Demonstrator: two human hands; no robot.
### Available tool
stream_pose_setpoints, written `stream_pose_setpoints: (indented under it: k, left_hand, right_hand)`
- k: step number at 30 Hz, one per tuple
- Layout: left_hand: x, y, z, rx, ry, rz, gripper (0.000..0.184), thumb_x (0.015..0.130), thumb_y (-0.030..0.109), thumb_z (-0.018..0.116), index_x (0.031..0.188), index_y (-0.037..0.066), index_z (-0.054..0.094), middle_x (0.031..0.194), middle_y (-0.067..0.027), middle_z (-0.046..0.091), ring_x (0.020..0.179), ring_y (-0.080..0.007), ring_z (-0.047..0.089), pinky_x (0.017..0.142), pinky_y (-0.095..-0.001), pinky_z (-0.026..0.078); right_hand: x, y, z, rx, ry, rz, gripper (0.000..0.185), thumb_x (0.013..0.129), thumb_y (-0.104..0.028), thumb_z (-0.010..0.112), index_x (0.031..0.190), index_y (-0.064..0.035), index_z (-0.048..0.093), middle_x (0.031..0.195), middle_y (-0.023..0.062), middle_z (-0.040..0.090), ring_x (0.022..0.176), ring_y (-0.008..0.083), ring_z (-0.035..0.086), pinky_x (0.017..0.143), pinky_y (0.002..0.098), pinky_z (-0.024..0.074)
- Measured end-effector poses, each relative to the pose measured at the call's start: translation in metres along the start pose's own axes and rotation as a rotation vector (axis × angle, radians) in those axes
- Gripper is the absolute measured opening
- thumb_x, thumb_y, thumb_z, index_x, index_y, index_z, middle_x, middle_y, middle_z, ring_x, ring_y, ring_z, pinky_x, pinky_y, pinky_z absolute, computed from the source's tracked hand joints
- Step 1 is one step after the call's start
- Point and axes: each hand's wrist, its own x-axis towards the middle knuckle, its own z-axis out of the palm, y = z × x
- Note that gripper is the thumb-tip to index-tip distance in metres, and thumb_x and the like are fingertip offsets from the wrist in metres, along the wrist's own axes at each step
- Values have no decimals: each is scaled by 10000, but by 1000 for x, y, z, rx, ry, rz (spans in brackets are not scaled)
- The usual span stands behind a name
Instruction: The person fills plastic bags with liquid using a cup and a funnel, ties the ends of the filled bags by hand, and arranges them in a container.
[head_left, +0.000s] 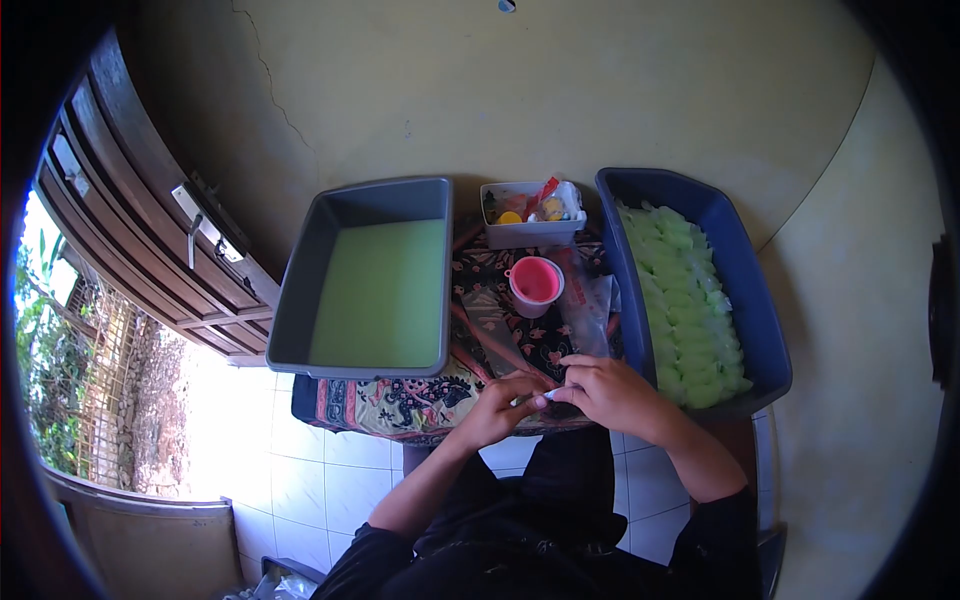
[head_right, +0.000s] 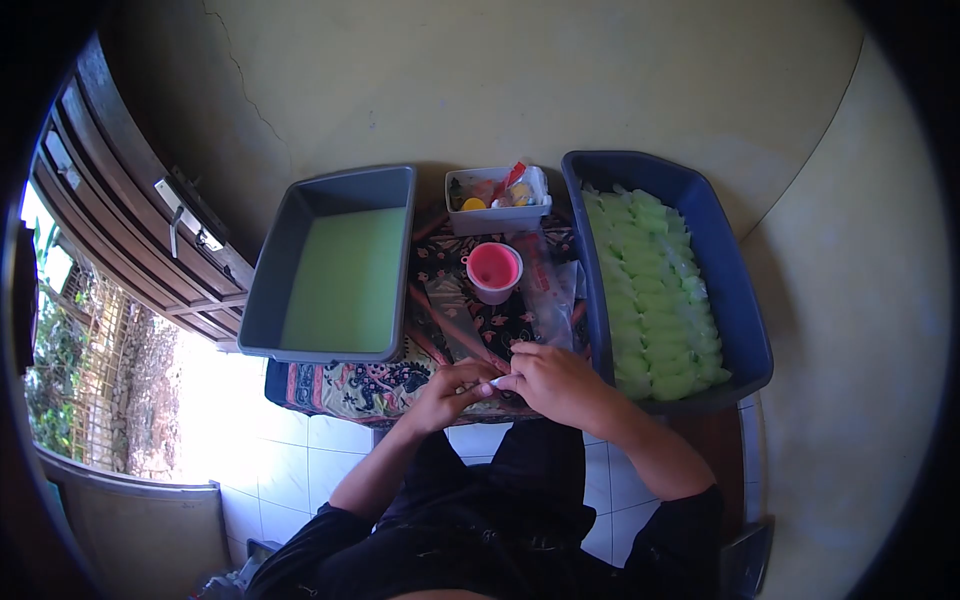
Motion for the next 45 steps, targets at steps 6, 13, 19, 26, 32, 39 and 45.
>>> stream_pose_setpoints:
  k: [6, 13, 19, 26, 32, 39, 45]
  left_hand:
    - [7, 1, 11, 51, -16, -13, 144, 871, 116, 639, 897, -25, 643, 879, -116, 629, 878, -229, 600, 753, -335, 464]
    - [21, 11, 7, 168, 77, 74, 113, 860, 89, 632, 884, -21, 637, 880, -132, 633, 898, -277, 602, 803, -363, 450]
    - [26, 18, 10, 307, 123, 261, 105, 844, 55, 621, 912, -25, 625, 944, -144, 625, 939, -314, 577, 846, -391, 432]
    - [26, 21, 21, 440, 267, 220, 169, 799, 53, 667, 945, -32, 656, 976, -148, 608, 939, -297, 562, 814, -376, 440]
    - [26, 14, 15, 456, 328, 167, 134, 736, 96, 716, 845, 19, 707, 932, -99, 624, 905, -288, 572, 788, -380, 441]
    - [28, 15, 13, 504, 352, 198, 152, 721, 44, 706, 866, 0, 701, 950, -111, 636, 920, -279, 574, 798, -369, 453]
    - [27, 11, 11, 604, 348, 236, 174, 645, 49, 692, 806, -16, 679, 1011, -111, 616, 975, -308, 560, 875, -406, 430]
  right_hand:
    - [-16, 19, 18, -107, 76, 100, 310, 894, -275, 578, 779, 7, 633, 906, 235, 645, 1023, 371, 597, 782, 428, 490]
    - [-11, -17, -30, 598, -99, 251, 302, 966, -199, 473, 823, 44, 582, 769, 155, 671, 438, 188, 591, 420, 294, 457]
    - [0, 2, -7, 1340, 136, 311, 257, 977, -160, 455, 855, 28, 582, 762, 131, 661, 440, 124, 576, 413, 209, 433]
    - [7, -2, 10, 299, 450, -75, 217, 957, -165, 498, 879, 24, 569, 692, 87, 669, 500, 122, 612, 451, 287, 458]
    - [8, -1, -3, 935, 158, 284, 189, 950, -151, 495, 904, 8, 586, 704, 130, 660, 546, 214, 649, 481, 329, 475]
    - [13, -2, 23, 507, 433, 40, 144, 935, -142, 507, 919, -16, 575, 726, 135, 654, 536, 245, 636, 477, 349, 476]
    - [22, -2, 32, -219, 431, -35, 110, 869, -109, 550, 801, -32, 510, 656, 108, 590, 589, 297, 618, 500, 398, 485]
